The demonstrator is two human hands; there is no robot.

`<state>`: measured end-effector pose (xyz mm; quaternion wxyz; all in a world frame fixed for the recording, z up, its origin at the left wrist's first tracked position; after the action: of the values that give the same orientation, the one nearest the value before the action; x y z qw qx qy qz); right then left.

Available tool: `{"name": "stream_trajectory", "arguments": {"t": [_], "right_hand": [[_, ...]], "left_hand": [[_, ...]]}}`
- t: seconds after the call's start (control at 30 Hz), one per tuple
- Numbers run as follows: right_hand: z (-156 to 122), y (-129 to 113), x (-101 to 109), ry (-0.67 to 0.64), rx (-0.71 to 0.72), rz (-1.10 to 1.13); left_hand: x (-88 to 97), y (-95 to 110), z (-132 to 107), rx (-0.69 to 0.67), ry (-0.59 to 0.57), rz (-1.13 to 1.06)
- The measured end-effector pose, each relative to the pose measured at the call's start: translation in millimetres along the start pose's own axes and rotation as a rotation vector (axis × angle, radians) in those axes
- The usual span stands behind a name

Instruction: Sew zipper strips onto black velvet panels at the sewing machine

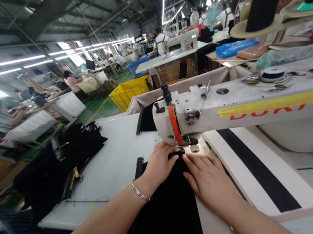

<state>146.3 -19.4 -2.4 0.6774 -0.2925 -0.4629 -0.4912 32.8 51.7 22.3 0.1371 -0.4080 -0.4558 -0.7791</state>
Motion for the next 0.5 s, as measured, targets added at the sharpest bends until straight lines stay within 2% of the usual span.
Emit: {"name": "stream_trajectory", "arguments": {"t": [0.07, 0.13, 0.5], "right_hand": [[-0.1, -0.2, -0.2, 0.008, 0.005, 0.008], [0.7, -0.4, -0.6, 0.008, 0.005, 0.006], [3.2, -0.3, -4.0, -0.005, -0.024, -0.022]], "left_hand": [[-6.2, 11.3, -10.4, -0.111, -0.087, 0.023], [-11.0, 14.2, -17.4, -0.149, -0.148, 0.03], [-18.1, 11.7, -14.3, -0.169, -0.157, 0.064]]}}
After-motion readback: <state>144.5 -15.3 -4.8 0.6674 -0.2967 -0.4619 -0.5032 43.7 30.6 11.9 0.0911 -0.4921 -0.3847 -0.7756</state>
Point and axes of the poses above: each hand's wrist, its own z-axis towards the middle knuckle, its own x-axis out of the back of the hand, y = z × x, the point moved 8 cm from there along z, towards the middle knuckle, and after that the axes turned 14 degrees about -z, right-handed, at the moved point
